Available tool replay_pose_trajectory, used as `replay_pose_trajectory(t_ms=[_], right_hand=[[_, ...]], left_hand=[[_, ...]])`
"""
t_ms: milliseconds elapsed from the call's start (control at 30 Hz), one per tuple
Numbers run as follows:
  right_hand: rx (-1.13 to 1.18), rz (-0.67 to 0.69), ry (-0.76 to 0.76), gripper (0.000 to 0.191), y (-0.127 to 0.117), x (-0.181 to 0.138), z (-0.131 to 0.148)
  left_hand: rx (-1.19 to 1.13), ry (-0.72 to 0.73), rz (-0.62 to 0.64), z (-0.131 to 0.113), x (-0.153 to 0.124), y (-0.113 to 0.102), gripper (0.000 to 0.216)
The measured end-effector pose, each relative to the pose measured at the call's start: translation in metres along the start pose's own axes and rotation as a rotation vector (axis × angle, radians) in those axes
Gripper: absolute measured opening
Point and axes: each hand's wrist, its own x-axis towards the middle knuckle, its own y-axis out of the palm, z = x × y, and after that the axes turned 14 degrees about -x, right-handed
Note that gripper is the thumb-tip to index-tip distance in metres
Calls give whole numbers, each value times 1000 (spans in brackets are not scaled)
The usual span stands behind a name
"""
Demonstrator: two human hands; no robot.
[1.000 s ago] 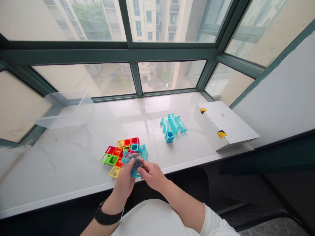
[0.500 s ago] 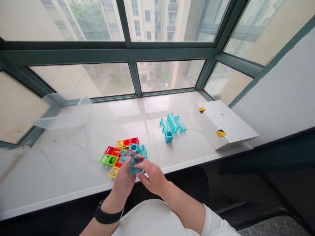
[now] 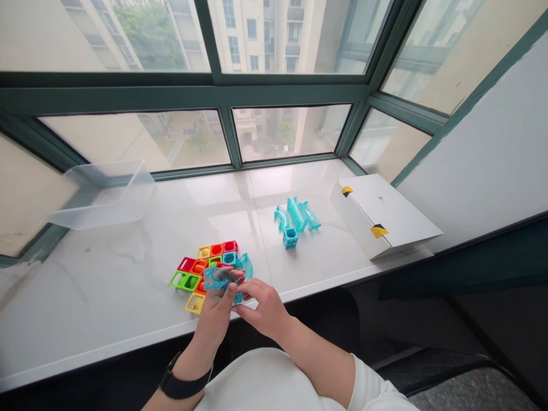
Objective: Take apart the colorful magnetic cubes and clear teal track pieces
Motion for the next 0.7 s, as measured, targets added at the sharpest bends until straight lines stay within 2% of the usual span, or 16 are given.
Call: replay_pose_trajectory(t_ms=[133, 300, 700], right_hand=[[-1, -22, 51, 9, -5, 3, 2], [-27, -55, 41, 14, -20, 8, -5], [123, 42, 114, 29, -57, 2, -34]], left_hand=[[42, -16, 13, 3, 5, -6, 60], [120, 52, -11, 11, 9, -9, 55], [11, -201, -25, 0, -2, 20, 61]])
